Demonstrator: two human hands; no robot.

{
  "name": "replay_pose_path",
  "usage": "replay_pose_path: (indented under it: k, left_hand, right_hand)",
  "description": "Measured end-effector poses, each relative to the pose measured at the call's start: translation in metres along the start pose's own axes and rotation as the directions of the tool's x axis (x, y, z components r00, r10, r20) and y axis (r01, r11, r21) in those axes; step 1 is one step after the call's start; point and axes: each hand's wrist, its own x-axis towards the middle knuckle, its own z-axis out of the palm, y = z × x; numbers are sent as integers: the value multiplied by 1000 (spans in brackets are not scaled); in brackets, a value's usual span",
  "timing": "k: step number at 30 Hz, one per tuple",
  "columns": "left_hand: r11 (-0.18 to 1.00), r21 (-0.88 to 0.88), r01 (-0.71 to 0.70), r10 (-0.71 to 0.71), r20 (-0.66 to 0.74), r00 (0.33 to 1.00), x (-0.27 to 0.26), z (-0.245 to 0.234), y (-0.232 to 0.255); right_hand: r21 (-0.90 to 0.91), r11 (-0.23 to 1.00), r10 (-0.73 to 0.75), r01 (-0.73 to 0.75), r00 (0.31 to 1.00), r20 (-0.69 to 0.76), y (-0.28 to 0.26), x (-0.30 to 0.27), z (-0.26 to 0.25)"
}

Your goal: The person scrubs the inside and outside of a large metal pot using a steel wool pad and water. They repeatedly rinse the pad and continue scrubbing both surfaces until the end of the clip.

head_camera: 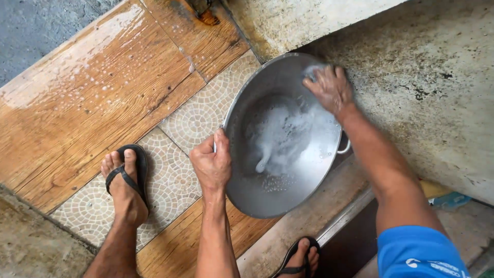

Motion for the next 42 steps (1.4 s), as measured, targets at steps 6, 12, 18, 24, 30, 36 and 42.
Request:
replay_pose_path:
  k: [6, 12, 18, 24, 30, 36, 42]
  left_hand:
    - [1000, 2, 24, -24, -74, 997, 6, 2, -2]
    - [999, 42, 4, 1, -106, 994, 9, 4, 7]
    - [1000, 26, -18, 20, -82, 996, 9, -2, 0]
    - [999, 34, -19, 21, -77, 997, 14, 1, 1]
    - [1000, -1, -16, 16, -68, 998, 15, 2, 0]
    - [999, 4, 49, -48, -89, 995, 20, 9, -10]
    - [999, 15, 48, -48, 7, 999, 28, 11, -8]
  right_hand:
    - [-465, 876, -219, -132, 750, -624, -28, -89, 16]
    - [106, 989, 34, -106, 847, 531, -97, -150, -8]
    - [-214, 953, 261, -216, 943, 208, -55, -72, -33]
    - [-72, 895, 398, -441, 713, 577, -59, -71, -69]
    - [-212, 929, 326, -302, 942, 86, -86, -94, -70]
    - [354, 317, 212, -880, 430, 878, -238, -105, -152]
    - [422, 871, 103, -250, 935, 339, -137, -76, -31]
